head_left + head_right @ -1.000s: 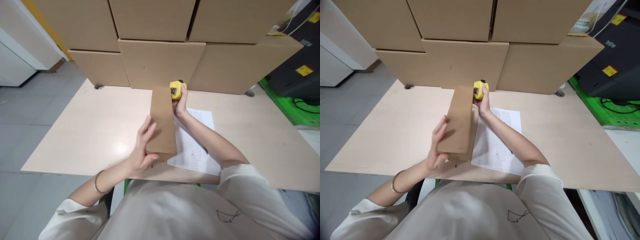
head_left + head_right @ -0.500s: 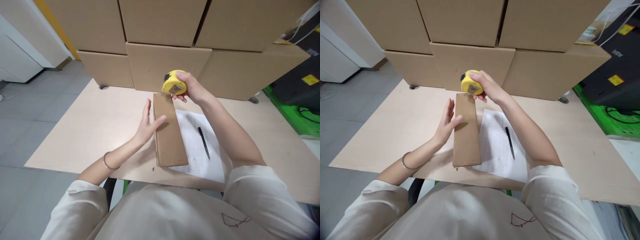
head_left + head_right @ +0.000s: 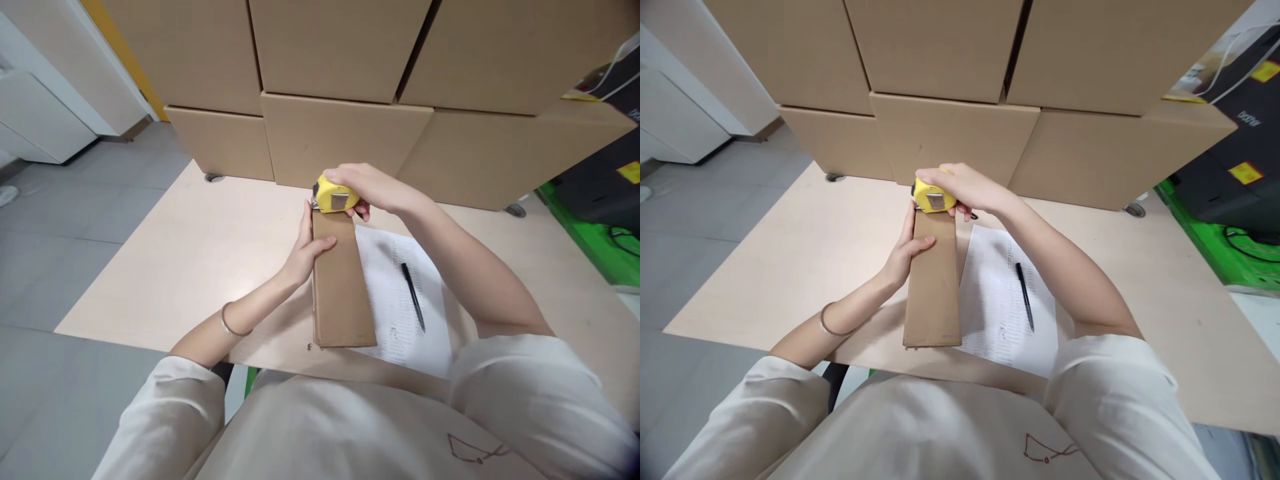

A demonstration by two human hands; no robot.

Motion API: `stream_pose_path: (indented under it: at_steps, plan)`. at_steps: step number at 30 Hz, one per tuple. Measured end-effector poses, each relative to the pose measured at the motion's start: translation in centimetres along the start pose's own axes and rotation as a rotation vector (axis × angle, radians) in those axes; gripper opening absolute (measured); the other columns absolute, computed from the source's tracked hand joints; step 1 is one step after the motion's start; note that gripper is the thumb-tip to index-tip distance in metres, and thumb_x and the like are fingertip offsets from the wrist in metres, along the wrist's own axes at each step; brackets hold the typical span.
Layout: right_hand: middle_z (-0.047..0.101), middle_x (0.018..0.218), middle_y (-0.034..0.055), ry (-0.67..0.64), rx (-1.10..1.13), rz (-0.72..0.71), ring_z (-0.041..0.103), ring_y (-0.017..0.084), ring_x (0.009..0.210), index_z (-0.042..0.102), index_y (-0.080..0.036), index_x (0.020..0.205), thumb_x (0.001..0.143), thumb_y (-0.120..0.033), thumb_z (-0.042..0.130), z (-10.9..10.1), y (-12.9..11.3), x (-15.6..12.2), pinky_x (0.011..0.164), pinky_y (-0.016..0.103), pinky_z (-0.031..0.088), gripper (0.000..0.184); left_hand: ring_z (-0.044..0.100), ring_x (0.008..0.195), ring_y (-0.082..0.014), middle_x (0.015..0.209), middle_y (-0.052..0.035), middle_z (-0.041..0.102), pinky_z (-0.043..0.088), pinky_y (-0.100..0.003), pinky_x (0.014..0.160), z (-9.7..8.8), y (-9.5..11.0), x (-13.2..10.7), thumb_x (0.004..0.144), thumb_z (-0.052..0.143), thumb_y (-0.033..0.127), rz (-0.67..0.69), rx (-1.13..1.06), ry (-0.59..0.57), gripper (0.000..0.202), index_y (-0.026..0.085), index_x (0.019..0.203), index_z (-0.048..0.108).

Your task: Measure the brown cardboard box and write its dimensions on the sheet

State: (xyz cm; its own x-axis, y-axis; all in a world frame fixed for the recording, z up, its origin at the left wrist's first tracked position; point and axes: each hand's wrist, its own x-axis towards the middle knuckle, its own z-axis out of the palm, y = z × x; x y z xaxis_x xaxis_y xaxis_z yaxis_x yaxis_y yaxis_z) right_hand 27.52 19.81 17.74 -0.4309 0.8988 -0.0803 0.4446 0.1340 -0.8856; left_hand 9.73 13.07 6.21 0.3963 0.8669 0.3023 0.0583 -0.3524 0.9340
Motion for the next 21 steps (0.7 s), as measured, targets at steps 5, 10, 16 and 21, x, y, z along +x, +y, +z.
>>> stream_pose_path:
  at_steps: [5, 10, 16, 21]
  plan:
    - [0.061, 0.062, 0.0023, 0.058, 0.037, 0.038, 0.052, 0.015, 0.046, 0.067, -0.023, 0.087, 0.093, -0.073, 0.06, -3.0, 2.8, -2.0, 0.038, 0.026, 0.039, 0.052, 0.041, 0.158, -0.0341, 0.183, 0.0003, 0.022, 0.043, -0.056, 0.125, -0.5, -0.1, -0.4, 0.096, 0.05, 0.04, -0.13, -0.123, 0.027, 0.094, 0.037, 0.175, 0.0]
    - [0.056, 0.052, 0.0002, 0.096, 0.1, 0.078, 0.047, 0.015, 0.04, 0.065, -0.023, 0.083, 0.093, -0.07, 0.055, -3.2, 4.8, -2.6, 0.037, 0.026, 0.041, 0.049, 0.042, 0.157, -0.032, 0.183, 0.0025, 0.022, 0.038, -0.059, 0.128, -0.5, 0.0, -0.5, 0.099, 0.043, 0.037, -0.111, -0.031, -0.01, 0.084, 0.04, 0.175, 0.005]
    - [0.056, 0.054, 0.0006, 0.123, 0.172, 0.036, 0.047, 0.014, 0.039, 0.063, -0.021, 0.083, 0.089, -0.07, 0.059, -2.4, 4.5, -1.8, 0.031, 0.024, 0.037, 0.049, 0.034, 0.161, -0.0364, 0.183, 0.0027, 0.022, 0.025, -0.057, 0.133, -0.1, 0.8, -0.4, 0.091, 0.062, 0.038, -0.139, -0.281, 0.065, 0.103, 0.038, 0.175, 0.003]
    - [0.055, 0.05, 0.0001, 0.099, 0.219, -0.011, 0.047, 0.014, 0.038, 0.063, -0.021, 0.083, 0.089, -0.073, 0.057, -2.2, 5.1, -1.7, 0.032, 0.025, 0.04, 0.053, 0.037, 0.16, -0.0397, 0.184, 0.006, 0.02, 0.029, -0.058, 0.132, -0.1, 1.4, -0.5, 0.086, 0.067, 0.039, -0.218, -0.402, 0.109, 0.109, 0.041, 0.175, 0.004]
